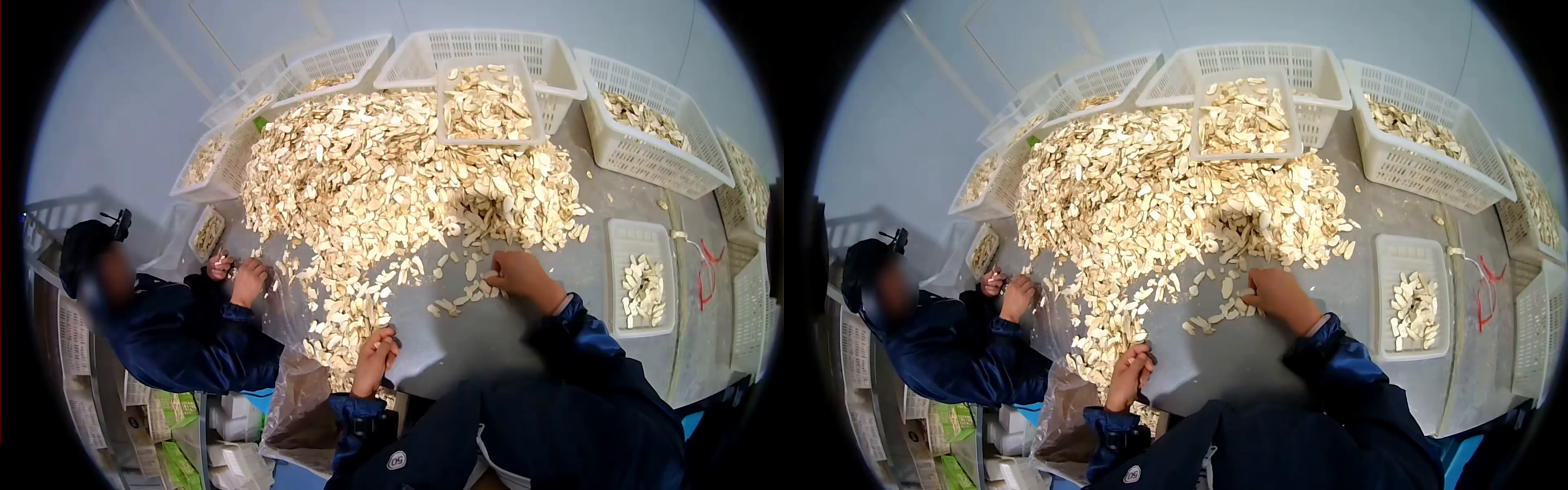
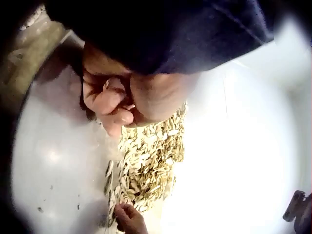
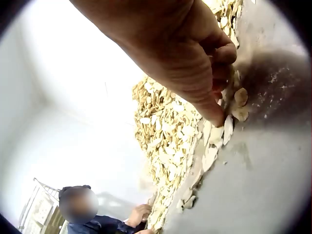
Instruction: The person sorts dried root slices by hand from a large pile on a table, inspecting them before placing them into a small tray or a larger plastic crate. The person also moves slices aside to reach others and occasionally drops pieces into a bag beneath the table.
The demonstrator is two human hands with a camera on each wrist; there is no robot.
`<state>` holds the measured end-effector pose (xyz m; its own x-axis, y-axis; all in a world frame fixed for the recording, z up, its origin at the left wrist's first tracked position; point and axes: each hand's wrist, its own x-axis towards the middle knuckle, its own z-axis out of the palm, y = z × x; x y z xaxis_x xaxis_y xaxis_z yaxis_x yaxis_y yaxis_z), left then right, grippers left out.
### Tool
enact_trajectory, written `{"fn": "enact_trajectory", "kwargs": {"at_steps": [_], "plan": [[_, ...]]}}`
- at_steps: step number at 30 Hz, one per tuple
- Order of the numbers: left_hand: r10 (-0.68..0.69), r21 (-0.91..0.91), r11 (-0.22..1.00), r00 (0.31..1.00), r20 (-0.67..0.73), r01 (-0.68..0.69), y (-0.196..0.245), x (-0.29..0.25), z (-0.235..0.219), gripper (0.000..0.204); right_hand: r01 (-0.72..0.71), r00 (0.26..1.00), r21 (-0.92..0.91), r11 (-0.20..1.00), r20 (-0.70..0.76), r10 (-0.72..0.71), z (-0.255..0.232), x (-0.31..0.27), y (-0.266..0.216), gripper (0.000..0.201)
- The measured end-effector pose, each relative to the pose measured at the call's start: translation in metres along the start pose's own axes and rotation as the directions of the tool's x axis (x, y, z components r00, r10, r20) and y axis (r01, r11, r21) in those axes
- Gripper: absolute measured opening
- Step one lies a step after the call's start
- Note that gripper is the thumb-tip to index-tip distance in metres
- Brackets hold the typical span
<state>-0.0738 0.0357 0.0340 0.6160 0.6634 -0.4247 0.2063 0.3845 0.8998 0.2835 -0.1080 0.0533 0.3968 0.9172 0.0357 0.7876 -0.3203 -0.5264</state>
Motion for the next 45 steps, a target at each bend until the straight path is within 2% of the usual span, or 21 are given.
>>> {"fn": "enact_trajectory", "kwargs": {"at_steps": [1, 4, 5, 7, 10, 13, 14, 16, 18, 19, 20, 21, 22, 23, 29, 32, 35, 38, 40, 42, 45], "plan": [[0.034, -0.034, 0.999, 0.998, -0.048, -0.036, 0.003, 0.008, 0.002, 0.021, -0.005, 0.999, 0.018, 1.0, 0.041, 0.004, -0.001, 0.0, 0.0, 0.025], [0.022, -0.416, 0.909, 0.999, -0.042, -0.037, 0.017, 0.015, 0.031, 0.02, -0.022, 0.994, 0.144, 0.989, 0.105, 0.007, -0.011, -0.004, 0.001, 0.022], [-0.035, -0.466, 0.882, 0.997, 0.069, 0.063, 0.029, 0.013, 0.046, 0.015, -0.07, 0.985, 0.266, 0.961, 0.174, 0.024, -0.014, -0.006, 0.003, 0.022], [0.002, -0.555, 0.813, 0.953, 0.304, 0.175, 0.021, 0.018, 0.065, 0.021, -0.184, 0.948, 0.481, 0.857, 0.316, 0.027, -0.019, -0.012, 0.009, 0.021], [-0.026, -0.574, 0.704, 0.823, 0.567, 0.418, 0.004, 0.026, 0.093, 0.029, -0.421, 0.904, 0.855, 0.304, 0.423, 0.063, -0.012, -0.023, 0.011, 0.026], [-0.294, -0.471, 0.708, 0.826, 0.481, 0.527, 0.018, 0.018, 0.132, 0.036, -0.239, 0.97, 0.958, 0.156, 0.241, 0.005, -0.01, -0.037, -0.035, 0.029], [-0.265, -0.452, 0.712, 0.802, 0.536, 0.537, 0.015, 0.019, 0.133, 0.038, -0.229, 0.962, 0.93, 0.286, 0.261, -0.079, -0.016, -0.042, -0.054, 0.027], [-0.288, -0.49, 0.686, 0.82, 0.495, 0.537, 0.013, 0.021, 0.139, 0.039, -0.173, 0.915, 0.832, 0.528, 0.333, -0.226, -0.03, -0.052, -0.081, 0.024], [-0.349, -0.559, 0.598, 0.815, 0.462, 0.574, 0.005, 0.021, 0.141, 0.034, 0.064, 0.966, 0.679, 0.732, 0.143, -0.217, -0.021, -0.047, -0.074, 0.024], [-0.278, -0.551, 0.551, 0.76, 0.587, 0.627, -0.009, 0.025, 0.134, 0.033, 0.169, 0.97, 0.562, 0.81, 0.05, -0.237, -0.013, -0.043, -0.066, 0.024], [-0.194, -0.535, 0.506, 0.694, 0.694, 0.677, -0.028, 0.031, 0.123, 0.031, 0.096, 0.995, 0.529, 0.843, -0.031, -0.095, -0.004, -0.039, -0.055, 0.022], [-0.1, -0.513, 0.464, 0.618, 0.78, 0.722, -0.028, 0.031, 0.119, 0.03, 0.084, 0.994, 0.377, 0.922, -0.094, -0.052, -0.002, -0.037, -0.041, 0.02], [-0.179, -0.512, 0.489, 0.656, 0.733, 0.706, -0.029, 0.025, 0.118, 0.027, 0.06, 0.986, 0.216, 0.975, -0.162, -0.025, -0.004, -0.036, -0.026, 0.019], [-0.177, -0.507, 0.504, 0.658, 0.731, 0.699, -0.026, 0.02, 0.117, 0.027, 0.024, 0.973, 0.051, 0.998, -0.23, -0.012, -0.006, -0.036, -0.015, 0.017], [-0.187, -0.46, 0.566, 0.65, 0.737, 0.684, -0.013, 0.006, 0.122, 0.029, 0.13, 0.985, 0.087, 0.988, -0.127, -0.119, 0.001, -0.048, 0.001, 0.017], [-0.173, -0.443, 0.619, 0.663, 0.728, 0.648, -0.02, 0.01, 0.122, 0.029, 0.083, 0.991, 0.11, 0.99, -0.111, -0.071, 0.003, -0.047, -0.006, 0.019], [-0.195, -0.45, 0.629, 0.688, 0.699, 0.635, -0.019, 0.007, 0.12, 0.029, -0.092, 0.994, 0.292, 0.952, -0.03, 0.105, -0.009, -0.041, -0.02, 0.021], [-0.175, -0.496, 0.577, 0.691, 0.702, 0.65, -0.028, 0.012, 0.116, 0.029, -0.282, 0.958, 0.522, 0.805, 0.201, 0.205, -0.018, -0.042, -0.029, 0.023], [-0.209, -0.524, 0.532, 0.703, 0.68, 0.665, -0.02, 0.01, 0.118, 0.029, -0.147, 0.949, 0.614, 0.776, 0.309, -0.065, -0.024, -0.045, -0.038, 0.024], [-0.248, -0.523, 0.523, 0.707, 0.662, 0.673, -0.01, 0.007, 0.121, 0.029, -0.049, 0.88, 0.706, 0.707, 0.365, -0.303, -0.028, -0.042, -0.048, 0.026], [-0.255, -0.475, 0.569, 0.693, 0.675, 0.671, -0.006, 0.007, 0.119, 0.029, -0.018, 0.983, 0.364, 0.931, 0.178, -0.051, -0.021, -0.015, -0.047, 0.027]]}}
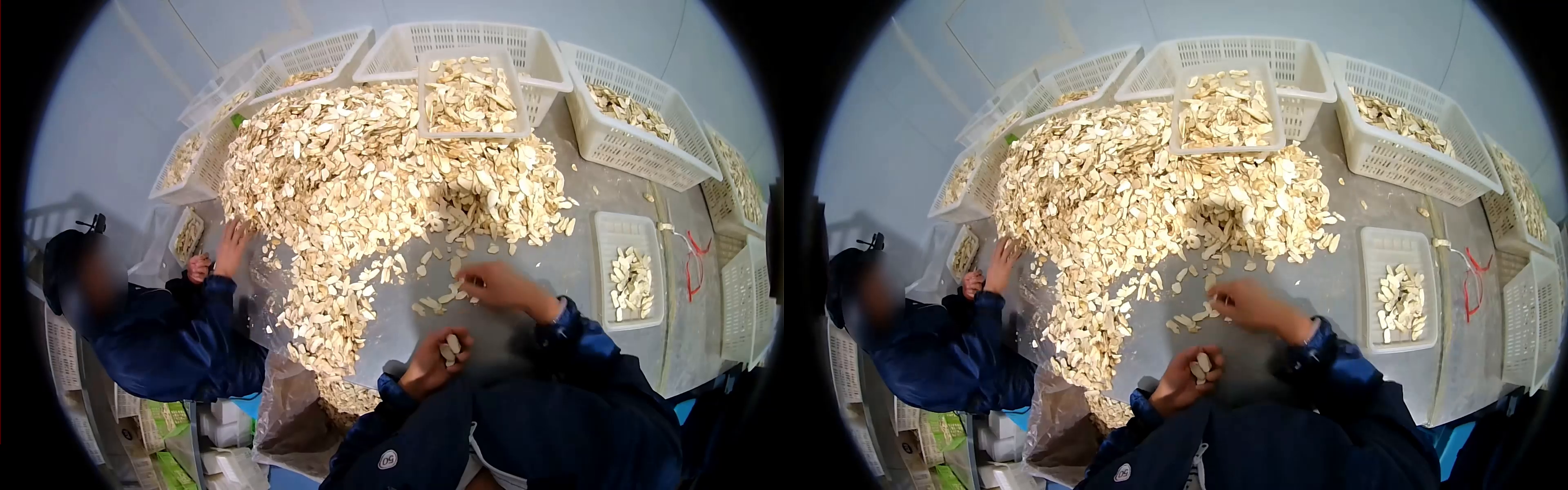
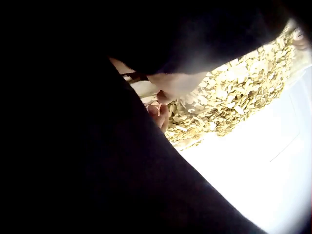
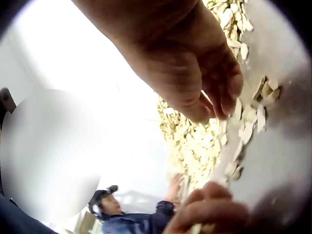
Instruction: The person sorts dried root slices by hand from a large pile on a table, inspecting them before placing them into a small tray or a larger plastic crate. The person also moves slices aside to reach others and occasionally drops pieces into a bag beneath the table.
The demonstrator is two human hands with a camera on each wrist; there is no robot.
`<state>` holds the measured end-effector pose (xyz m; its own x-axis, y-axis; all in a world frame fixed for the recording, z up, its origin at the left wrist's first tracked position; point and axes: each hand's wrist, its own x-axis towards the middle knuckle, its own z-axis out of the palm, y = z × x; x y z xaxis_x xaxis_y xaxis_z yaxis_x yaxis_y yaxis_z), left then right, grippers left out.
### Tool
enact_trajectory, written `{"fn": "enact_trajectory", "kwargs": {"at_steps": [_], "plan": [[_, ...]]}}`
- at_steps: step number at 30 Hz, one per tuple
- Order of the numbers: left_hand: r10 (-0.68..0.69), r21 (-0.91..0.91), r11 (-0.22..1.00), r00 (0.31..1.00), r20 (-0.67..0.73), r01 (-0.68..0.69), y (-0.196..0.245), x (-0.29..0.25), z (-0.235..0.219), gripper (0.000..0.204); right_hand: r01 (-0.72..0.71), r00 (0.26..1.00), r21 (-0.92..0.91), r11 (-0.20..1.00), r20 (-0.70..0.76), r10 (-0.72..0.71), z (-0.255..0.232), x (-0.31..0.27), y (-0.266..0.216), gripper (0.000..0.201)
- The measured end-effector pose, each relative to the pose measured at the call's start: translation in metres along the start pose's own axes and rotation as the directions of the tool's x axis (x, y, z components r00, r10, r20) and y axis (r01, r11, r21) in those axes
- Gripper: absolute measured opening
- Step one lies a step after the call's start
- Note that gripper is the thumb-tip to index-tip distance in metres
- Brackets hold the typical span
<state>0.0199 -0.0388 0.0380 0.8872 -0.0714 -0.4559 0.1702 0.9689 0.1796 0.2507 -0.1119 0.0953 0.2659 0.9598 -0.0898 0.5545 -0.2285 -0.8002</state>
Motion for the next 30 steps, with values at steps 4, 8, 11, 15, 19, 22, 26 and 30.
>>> {"fn": "enact_trajectory", "kwargs": {"at_steps": [4, 8, 11, 15, 19, 22, 26, 30], "plan": [[-0.022, 0.024, 1.0, 0.99, 0.141, 0.019, -0.002, 0.008, -0.028, 0.026, 0.002, 0.917, -0.356, 0.934, -0.372, -0.144, 0.01, 0.057, 0.045, 0.036], [0.003, 0.012, 1.0, 0.974, 0.228, -0.006, -0.001, 0.004, -0.034, 0.025, -0.06, 0.945, -0.432, 0.9, -0.315, -0.089, 0.017, 0.071, 0.046, 0.026], [0.017, -0.032, 0.999, 0.974, 0.228, -0.01, -0.001, 0.004, -0.039, 0.025, -0.01, 0.955, -0.319, 0.948, -0.284, -0.086, 0.021, 0.062, 0.045, 0.014], [0.043, -0.019, 0.999, 0.962, 0.271, -0.04, 0.001, 0.009, -0.038, 0.027, -0.098, 0.978, 0.089, 0.991, -0.176, 0.112, 0.016, 0.041, 0.032, 0.013], [0.088, -0.063, 0.995, 0.986, 0.14, -0.079, 0.007, 0.007, -0.023, 0.033, -0.065, 0.991, 0.287, 0.956, 0.127, 0.029, 0.009, 0.02, 0.019, 0.021], [0.094, -0.083, 0.992, 0.995, 0.031, -0.091, 0.008, 0.001, -0.009, 0.034, 0.05, 0.98, 0.261, 0.964, 0.173, -0.098, 0.0, 0.021, 0.013, 0.027], [0.114, -0.009, 0.993, 0.981, 0.158, -0.114, 0.001, 0.012, -0.042, 0.033, -0.107, 0.948, -0.155, 0.982, -0.314, 0.054, 0.003, 0.071, 0.049, 0.038], [0.124, -0.015, 0.992, 0.961, 0.247, -0.124, 0.002, 0.011, -0.045, 0.026, -0.156, 0.946, -0.293, 0.943, -0.32, 0.057, 0.005, 0.083, 0.063, 0.042]]}}
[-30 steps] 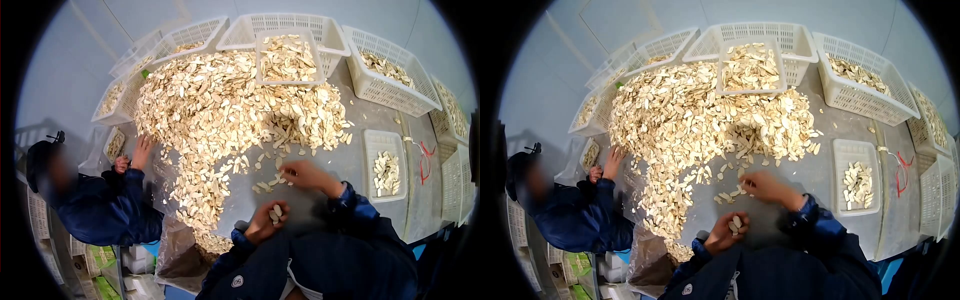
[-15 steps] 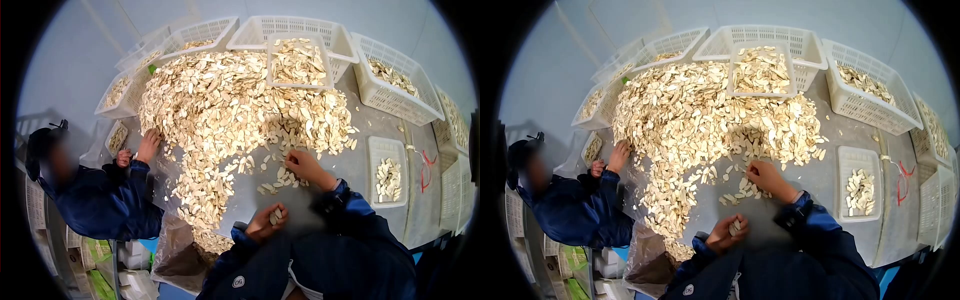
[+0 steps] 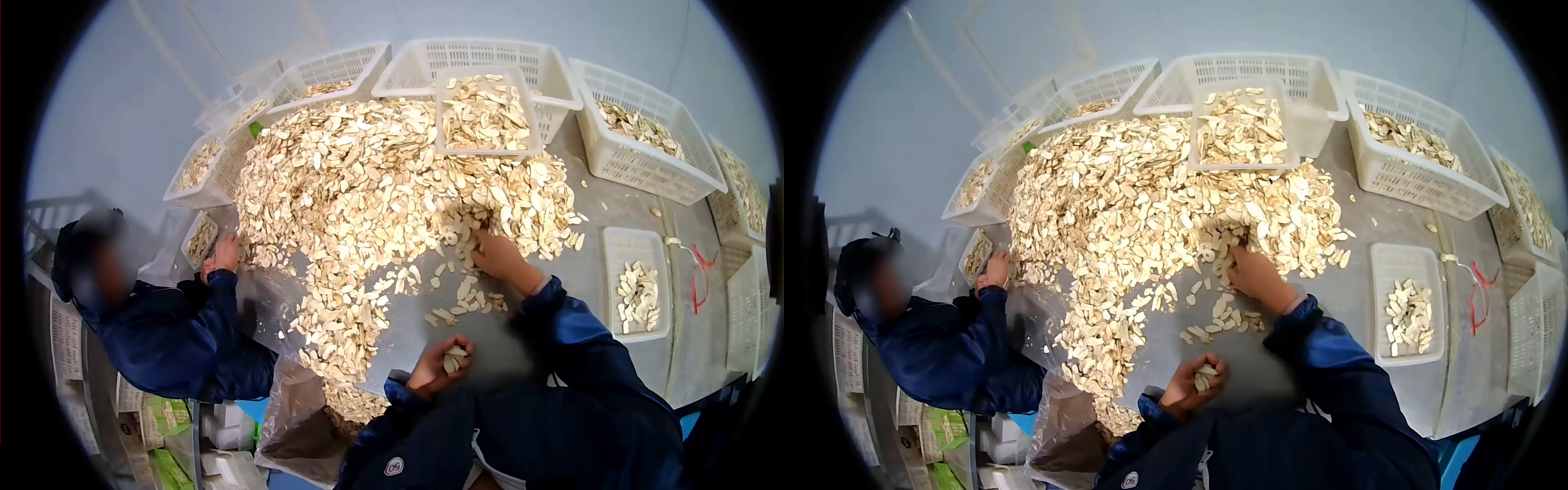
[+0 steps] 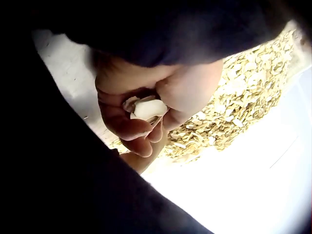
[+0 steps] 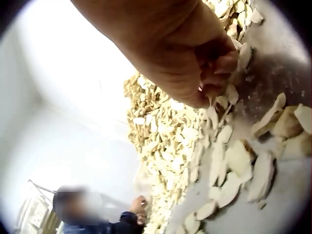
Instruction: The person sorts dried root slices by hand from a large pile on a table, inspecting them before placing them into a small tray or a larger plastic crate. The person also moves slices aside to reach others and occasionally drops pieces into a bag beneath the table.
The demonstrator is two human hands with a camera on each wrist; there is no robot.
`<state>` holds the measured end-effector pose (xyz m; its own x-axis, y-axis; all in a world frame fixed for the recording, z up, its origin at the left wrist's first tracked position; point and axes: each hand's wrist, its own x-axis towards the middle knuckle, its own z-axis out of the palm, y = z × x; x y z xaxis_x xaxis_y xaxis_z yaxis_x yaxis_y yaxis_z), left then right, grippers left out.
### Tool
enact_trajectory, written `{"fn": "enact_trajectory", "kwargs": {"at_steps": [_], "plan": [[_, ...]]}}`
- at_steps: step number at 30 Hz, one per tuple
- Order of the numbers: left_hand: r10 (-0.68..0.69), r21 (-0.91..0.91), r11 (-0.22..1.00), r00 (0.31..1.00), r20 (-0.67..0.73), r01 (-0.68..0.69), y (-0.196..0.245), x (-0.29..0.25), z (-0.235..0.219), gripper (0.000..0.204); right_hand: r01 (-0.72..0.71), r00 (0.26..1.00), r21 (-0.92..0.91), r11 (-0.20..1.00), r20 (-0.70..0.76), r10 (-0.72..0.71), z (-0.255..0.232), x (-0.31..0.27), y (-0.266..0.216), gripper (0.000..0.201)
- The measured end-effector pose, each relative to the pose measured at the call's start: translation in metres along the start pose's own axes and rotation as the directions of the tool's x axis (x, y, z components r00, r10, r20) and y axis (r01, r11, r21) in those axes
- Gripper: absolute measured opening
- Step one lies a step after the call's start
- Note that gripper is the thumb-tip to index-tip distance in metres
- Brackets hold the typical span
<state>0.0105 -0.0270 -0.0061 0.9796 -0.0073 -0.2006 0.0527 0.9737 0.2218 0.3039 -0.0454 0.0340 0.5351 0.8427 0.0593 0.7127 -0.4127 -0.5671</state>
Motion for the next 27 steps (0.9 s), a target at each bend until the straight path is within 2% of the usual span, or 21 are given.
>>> {"fn": "enact_trajectory", "kwargs": {"at_steps": [1, 4, 5, 8, 11, 14, 15, 18, 21, 24, 25, 26, 27], "plan": [[0.004, -0.008, 1.0, 1.0, -0.016, -0.004, 0.0, -0.001, 0.002, 0.025, 0.059, 0.988, 0.119, 0.991, 0.133, -0.075, -0.016, -0.005, -0.012, 0.035], [-0.018, -0.046, 0.999, 0.996, -0.091, 0.014, 0.0, -0.002, 0.008, 0.025, -0.007, 0.98, 0.294, 0.956, 0.19, -0.051, -0.023, -0.02, -0.022, 0.028], [-0.049, -0.082, 0.996, 0.995, -0.091, 0.042, 0.0, -0.001, 0.002, 0.024, 0.036, 0.996, 0.219, 0.975, 0.074, -0.054, -0.021, -0.023, -0.021, 0.024], [-0.029, -0.033, 0.999, 0.999, -0.02, 0.029, 0.0, 0.003, 0.001, 0.023, 0.121, 0.992, 0.134, 0.983, 0.023, -0.125, -0.012, -0.026, -0.014, 0.022], [-0.024, -0.002, 1.0, 1.0, -0.004, 0.024, 0.003, 0.003, 0.002, 0.026, 0.265, 0.958, 0.167, 0.95, 0.064, -0.279, -0.003, -0.033, -0.029, 0.019], [-0.023, -0.026, 0.999, 1.0, -0.004, 0.023, 0.003, 0.002, 0.004, 0.03, 0.462, 0.883, 0.131, 0.877, 0.017, -0.468, 0.013, -0.039, -0.054, 0.022], [-0.026, -0.039, 0.999, 1.0, -0.006, 0.025, 0.003, 0.001, 0.005, 0.031, 0.459, 0.885, 0.114, 0.881, 0.023, -0.464, 0.021, -0.042, -0.063, 0.023], [-0.02, -0.029, 0.999, 1.0, -0.015, 0.019, 0.002, 0.002, 0.001, 0.032, 0.577, 0.815, 0.009, 0.817, 0.049, -0.577, 0.042, -0.039, -0.072, 0.016], [-0.009, -0.011, 1.0, 1.0, -0.017, 0.009, 0.004, 0.001, 0.0, 0.031, 0.493, 0.869, 0.065, 0.867, 0.017, -0.495, 0.041, -0.042, -0.069, 0.014], [-0.004, -0.065, 0.998, 1.0, -0.013, 0.003, -0.001, 0.001, -0.003, 0.032, 0.311, 0.944, 0.157, 0.937, 0.064, -0.324, 0.02, -0.043, -0.058, 0.015], [-0.006, -0.073, 0.997, 0.999, -0.034, 0.003, 0.0, 0.001, 0.0, 0.033, 0.245, 0.938, 0.09, 0.965, 0.23, -0.259, 0.007, -0.038, -0.057, 0.018], [-0.008, -0.081, 0.997, 0.998, -0.055, 0.004, 0.001, 0.002, 0.001, 0.034, 0.233, 0.893, 0.185, 0.955, 0.348, -0.285, -0.008, -0.04, -0.058, 0.019], [-0.005, -0.089, 0.996, 1.0, -0.006, 0.004, 0.003, 0.004, 0.0, 0.037, 0.206, 0.832, 0.276, 0.939, 0.456, -0.317, -0.022, -0.044, -0.06, 0.021]]}}
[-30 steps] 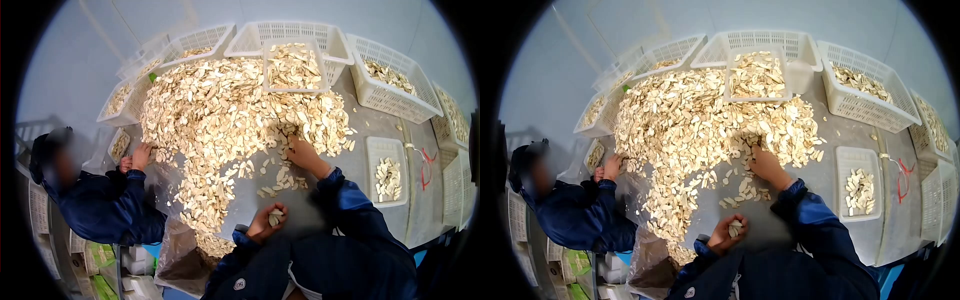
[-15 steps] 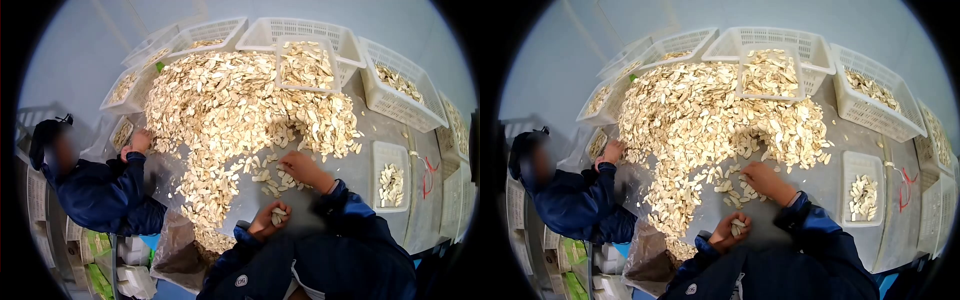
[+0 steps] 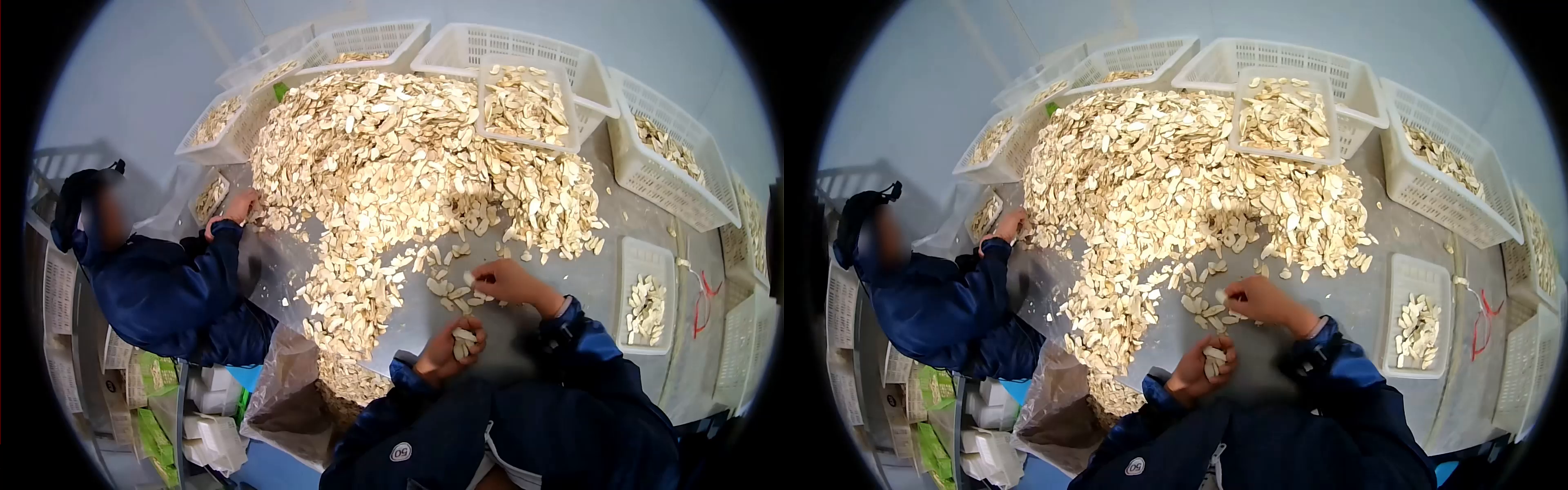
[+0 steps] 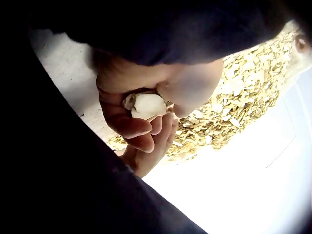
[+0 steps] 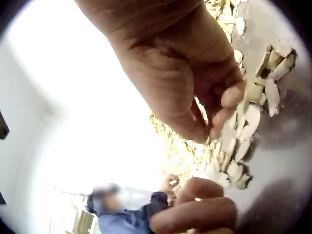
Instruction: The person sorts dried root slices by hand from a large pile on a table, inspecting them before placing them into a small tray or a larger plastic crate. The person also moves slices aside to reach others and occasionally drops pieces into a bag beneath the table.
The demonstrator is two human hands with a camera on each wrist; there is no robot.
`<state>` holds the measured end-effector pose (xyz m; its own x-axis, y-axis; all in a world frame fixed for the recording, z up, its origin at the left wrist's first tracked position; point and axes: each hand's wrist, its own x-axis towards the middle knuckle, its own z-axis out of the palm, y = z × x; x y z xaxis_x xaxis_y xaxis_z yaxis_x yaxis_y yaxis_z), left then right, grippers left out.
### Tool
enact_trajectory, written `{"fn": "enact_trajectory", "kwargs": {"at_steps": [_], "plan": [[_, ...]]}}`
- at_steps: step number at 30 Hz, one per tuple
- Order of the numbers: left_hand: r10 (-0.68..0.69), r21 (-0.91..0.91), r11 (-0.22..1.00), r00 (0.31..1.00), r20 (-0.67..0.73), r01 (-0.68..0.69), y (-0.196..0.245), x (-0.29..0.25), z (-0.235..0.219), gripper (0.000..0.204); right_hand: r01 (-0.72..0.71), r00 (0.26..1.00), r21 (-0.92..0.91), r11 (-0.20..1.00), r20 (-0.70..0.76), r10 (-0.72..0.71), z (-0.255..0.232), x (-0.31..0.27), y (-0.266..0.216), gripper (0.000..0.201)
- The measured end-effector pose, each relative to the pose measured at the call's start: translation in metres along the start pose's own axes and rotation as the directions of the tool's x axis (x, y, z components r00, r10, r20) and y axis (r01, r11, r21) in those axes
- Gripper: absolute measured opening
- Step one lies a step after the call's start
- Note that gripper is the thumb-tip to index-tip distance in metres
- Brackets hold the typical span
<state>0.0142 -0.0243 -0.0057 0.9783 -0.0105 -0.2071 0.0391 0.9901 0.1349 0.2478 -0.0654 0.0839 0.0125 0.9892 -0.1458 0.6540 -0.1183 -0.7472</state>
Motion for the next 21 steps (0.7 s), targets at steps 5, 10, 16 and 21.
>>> {"fn": "enact_trajectory", "kwargs": {"at_steps": [5, 10, 16, 21], "plan": [[0.042, -0.035, 0.999, 0.997, 0.062, -0.039, 0.002, 0.001, 0.008, 0.034, 0.131, 0.991, 0.117, 0.984, 0.004, -0.133, 0.013, 0.006, -0.015, 0.028], [0.041, 0.046, 0.998, 0.998, 0.047, -0.043, 0.0, -0.002, -0.008, 0.028, 0.183, 0.906, -0.287, 0.94, -0.322, -0.275, 0.061, 0.041, 0.001, 0.022], [0.049, 0.031, 0.998, 0.999, 0.007, -0.049, -0.001, -0.003, 0.001, 0.027, -0.059, 0.983, 0.125, 0.99, -0.167, 0.08, 0.039, 0.027, 0.002, 0.017], [0.031, 0.016, 0.999, 0.996, 0.089, -0.033, -0.001, -0.001, 0.0, 0.028, 0.066, 0.964, -0.153, 0.986, -0.247, -0.103, 0.047, 0.024, 0.008, 0.017]]}}
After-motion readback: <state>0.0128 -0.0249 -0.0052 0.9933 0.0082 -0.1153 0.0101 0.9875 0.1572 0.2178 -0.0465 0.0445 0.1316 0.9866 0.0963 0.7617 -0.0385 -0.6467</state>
